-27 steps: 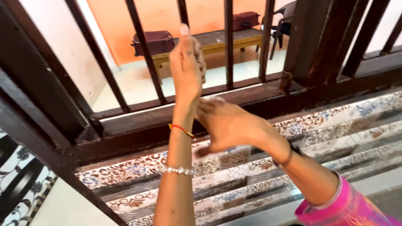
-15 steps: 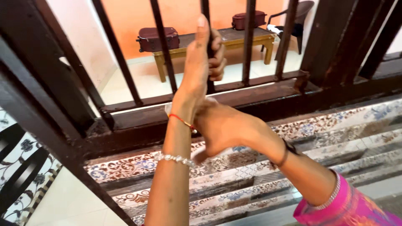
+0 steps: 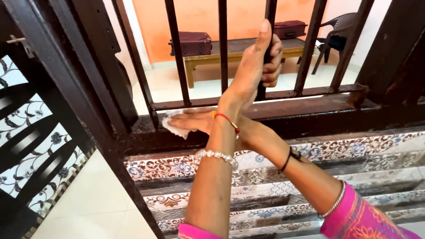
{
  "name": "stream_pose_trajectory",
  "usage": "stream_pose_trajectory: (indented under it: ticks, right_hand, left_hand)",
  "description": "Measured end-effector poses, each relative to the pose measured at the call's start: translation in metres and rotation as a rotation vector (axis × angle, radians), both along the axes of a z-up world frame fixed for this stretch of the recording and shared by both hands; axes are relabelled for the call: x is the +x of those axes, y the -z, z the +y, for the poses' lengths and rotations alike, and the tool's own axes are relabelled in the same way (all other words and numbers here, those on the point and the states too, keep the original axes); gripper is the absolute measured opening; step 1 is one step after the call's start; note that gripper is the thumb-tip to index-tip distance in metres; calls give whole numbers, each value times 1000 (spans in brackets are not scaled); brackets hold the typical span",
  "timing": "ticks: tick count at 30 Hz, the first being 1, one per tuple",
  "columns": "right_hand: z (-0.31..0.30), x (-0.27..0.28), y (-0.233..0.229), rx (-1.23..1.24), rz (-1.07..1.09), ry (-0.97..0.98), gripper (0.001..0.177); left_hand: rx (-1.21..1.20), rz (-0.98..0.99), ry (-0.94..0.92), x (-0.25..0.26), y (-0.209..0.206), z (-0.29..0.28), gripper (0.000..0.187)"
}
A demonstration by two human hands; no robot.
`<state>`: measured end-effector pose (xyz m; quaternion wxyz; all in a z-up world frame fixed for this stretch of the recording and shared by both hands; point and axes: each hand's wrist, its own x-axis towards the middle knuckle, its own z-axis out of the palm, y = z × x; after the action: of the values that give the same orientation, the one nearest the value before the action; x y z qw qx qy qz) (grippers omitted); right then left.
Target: The person is cleaning the dark metal bars of a security gate using a white cloth, wiping the vertical and horizontal sections systematically.
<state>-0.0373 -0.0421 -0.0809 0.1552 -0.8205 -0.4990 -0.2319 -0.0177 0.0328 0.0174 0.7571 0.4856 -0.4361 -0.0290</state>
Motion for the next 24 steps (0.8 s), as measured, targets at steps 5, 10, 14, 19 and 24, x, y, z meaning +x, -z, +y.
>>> stream_pose_trajectory:
  ticks: [5,10,14,19,24]
  right_hand:
    - [4,24,1,-50,120,122,105]
    - [14,21,0,-8,70,36,102]
    - [20,10,-5,43,25,-12,99]
    - [19,11,-7,62,15,-7,96]
    - [20,15,0,54,24,-24,92]
  left_hand:
    - [-7,11,-130,-4,1,-5,60]
    - [-24,11,-114,-2,2,-5,59]
    - [-45,17,-124,-4,4,-7,57]
    - [-52,32,-134,-3,4,-9,57]
    - [-85,-5,-143,1,7,-10,57]
